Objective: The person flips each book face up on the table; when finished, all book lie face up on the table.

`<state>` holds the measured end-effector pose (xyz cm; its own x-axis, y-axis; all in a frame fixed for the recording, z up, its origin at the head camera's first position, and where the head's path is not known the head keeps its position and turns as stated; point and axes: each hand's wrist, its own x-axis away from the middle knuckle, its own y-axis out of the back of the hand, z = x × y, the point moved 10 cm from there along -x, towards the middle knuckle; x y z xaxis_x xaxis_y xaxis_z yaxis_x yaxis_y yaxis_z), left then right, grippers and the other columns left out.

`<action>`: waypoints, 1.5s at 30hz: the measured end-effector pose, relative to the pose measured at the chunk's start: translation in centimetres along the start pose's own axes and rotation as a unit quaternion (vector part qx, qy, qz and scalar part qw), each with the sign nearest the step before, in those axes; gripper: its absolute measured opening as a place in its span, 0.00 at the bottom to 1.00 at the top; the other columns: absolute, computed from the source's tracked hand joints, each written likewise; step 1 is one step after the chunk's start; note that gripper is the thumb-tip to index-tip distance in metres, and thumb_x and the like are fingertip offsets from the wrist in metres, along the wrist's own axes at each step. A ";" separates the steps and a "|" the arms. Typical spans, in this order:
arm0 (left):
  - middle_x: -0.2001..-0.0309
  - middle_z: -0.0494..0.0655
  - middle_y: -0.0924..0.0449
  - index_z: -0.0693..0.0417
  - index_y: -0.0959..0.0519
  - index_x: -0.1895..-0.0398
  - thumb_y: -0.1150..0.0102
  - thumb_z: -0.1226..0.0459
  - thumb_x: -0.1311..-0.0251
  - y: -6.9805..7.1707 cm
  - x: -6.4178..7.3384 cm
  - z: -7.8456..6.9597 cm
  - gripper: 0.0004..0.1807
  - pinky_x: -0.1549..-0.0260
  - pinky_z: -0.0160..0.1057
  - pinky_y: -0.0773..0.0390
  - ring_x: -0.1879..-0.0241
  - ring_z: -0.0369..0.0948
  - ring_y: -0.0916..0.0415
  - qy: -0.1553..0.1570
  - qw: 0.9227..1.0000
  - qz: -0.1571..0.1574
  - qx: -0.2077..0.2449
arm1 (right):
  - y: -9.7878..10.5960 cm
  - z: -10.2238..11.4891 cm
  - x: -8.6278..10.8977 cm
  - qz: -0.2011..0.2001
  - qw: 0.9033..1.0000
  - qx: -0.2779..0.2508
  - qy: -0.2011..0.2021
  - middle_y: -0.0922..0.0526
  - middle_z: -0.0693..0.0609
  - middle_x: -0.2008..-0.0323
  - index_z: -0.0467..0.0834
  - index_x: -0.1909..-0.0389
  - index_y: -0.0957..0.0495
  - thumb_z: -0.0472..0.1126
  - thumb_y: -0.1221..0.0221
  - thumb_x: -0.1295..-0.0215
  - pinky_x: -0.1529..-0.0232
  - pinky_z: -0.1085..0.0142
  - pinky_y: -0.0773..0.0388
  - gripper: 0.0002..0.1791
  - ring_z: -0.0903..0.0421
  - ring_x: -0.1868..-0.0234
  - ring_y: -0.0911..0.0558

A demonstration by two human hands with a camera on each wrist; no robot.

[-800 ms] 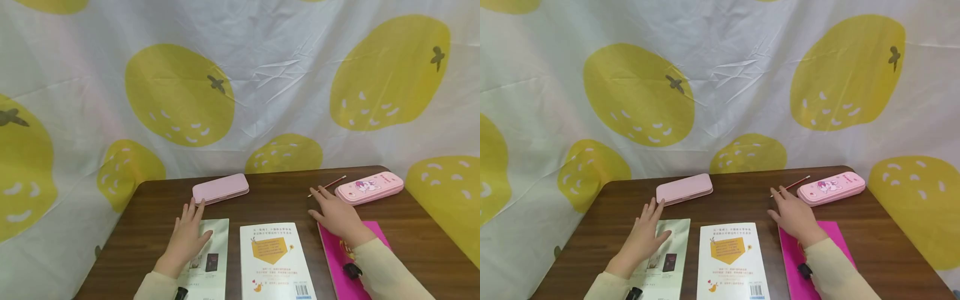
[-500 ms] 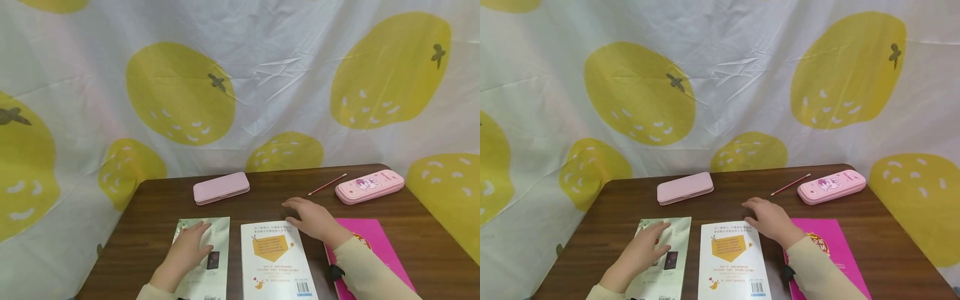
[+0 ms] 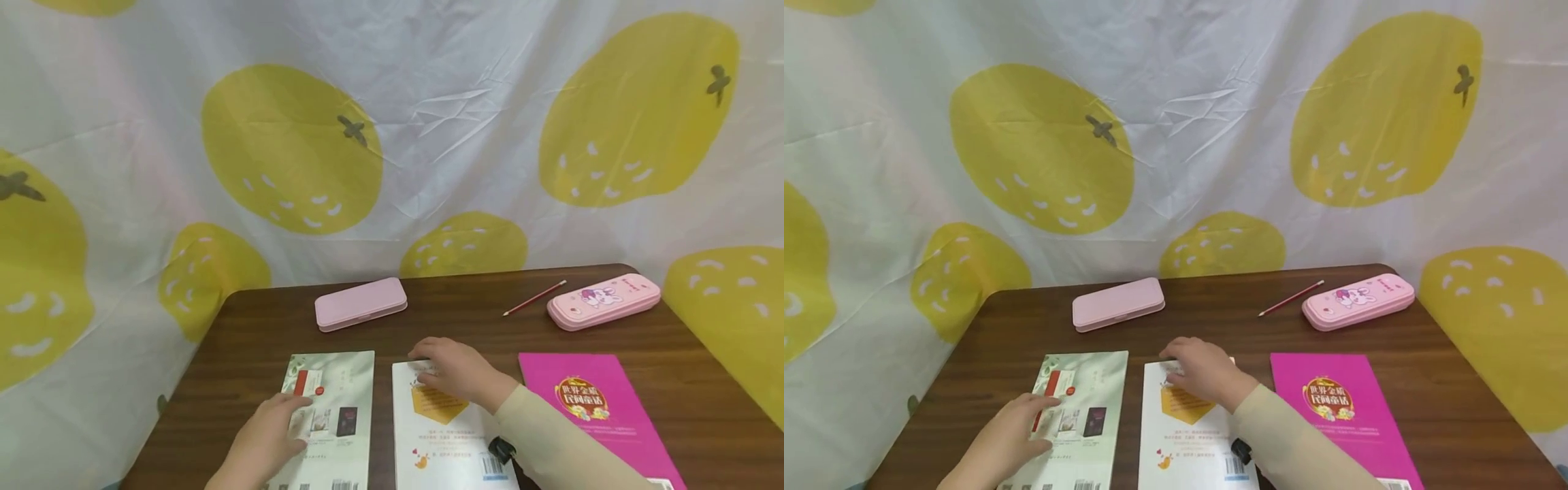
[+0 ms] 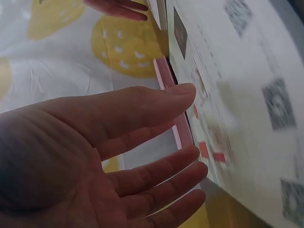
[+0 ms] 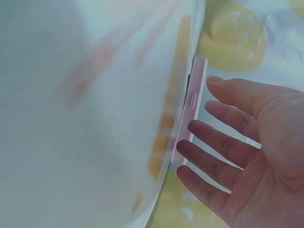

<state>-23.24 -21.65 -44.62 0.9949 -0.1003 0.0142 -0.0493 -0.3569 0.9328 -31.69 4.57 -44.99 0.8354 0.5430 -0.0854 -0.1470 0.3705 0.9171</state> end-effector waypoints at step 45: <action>0.73 0.48 0.23 0.51 0.29 0.43 0.14 0.59 0.60 -3.8 3.6 7.6 0.40 0.69 0.41 0.25 0.72 0.42 0.25 0.064 0.964 0.215 0.141 | -4.3 5.8 -6.3 0.051 0.998 0.021 0.037 0.20 0.47 0.40 0.50 0.44 0.15 0.36 0.28 0.39 0.38 0.55 0.23 0.21 0.47 0.39 0.24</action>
<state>-20.13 -27.74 -50.82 0.8795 -0.1858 0.4382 -0.4629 -0.5476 0.6970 -33.22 -4.78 -46.17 0.7760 0.6305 -0.0184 -0.2056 0.2805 0.9376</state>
